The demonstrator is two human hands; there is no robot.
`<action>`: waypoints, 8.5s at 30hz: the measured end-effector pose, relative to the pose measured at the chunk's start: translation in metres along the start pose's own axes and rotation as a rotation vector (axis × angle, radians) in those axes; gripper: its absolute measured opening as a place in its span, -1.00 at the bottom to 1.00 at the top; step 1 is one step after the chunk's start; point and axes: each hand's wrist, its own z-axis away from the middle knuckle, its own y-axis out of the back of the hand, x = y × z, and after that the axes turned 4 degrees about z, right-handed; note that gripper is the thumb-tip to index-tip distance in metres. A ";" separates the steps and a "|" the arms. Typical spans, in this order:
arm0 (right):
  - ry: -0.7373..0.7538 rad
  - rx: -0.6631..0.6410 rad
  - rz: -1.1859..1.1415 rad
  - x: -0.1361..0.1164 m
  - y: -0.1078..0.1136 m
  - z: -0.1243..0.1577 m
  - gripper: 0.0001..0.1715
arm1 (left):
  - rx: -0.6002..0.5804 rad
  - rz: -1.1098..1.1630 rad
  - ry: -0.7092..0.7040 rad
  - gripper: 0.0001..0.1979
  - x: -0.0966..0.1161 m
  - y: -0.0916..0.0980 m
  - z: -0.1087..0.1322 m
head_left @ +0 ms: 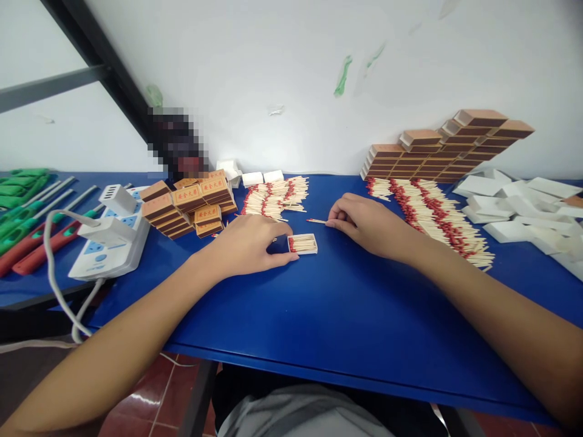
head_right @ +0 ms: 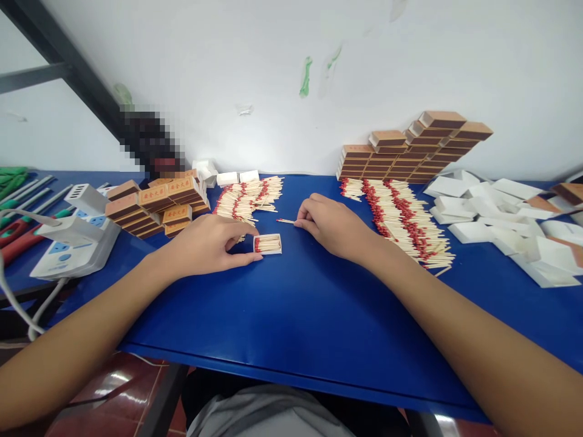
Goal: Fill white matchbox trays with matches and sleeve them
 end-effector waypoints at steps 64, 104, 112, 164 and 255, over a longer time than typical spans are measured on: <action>0.187 0.085 0.020 -0.052 -0.002 0.017 -0.86 | 0.024 0.004 -0.002 -0.66 -0.002 -0.003 0.000; 0.233 0.288 0.107 -0.031 -0.025 -0.013 -0.64 | 0.017 -0.020 -0.005 -0.65 -0.001 -0.002 0.000; 0.201 0.300 0.029 -0.033 -0.026 -0.020 -0.83 | 0.024 -0.020 -0.022 -0.66 -0.001 -0.002 0.001; 0.369 0.030 0.125 -0.057 -0.002 0.016 -0.76 | 0.042 -0.016 -0.024 -0.65 -0.005 -0.006 0.000; 0.069 0.053 0.140 -0.026 -0.020 -0.021 -0.85 | 0.009 -0.001 -0.034 -0.68 0.001 -0.001 0.000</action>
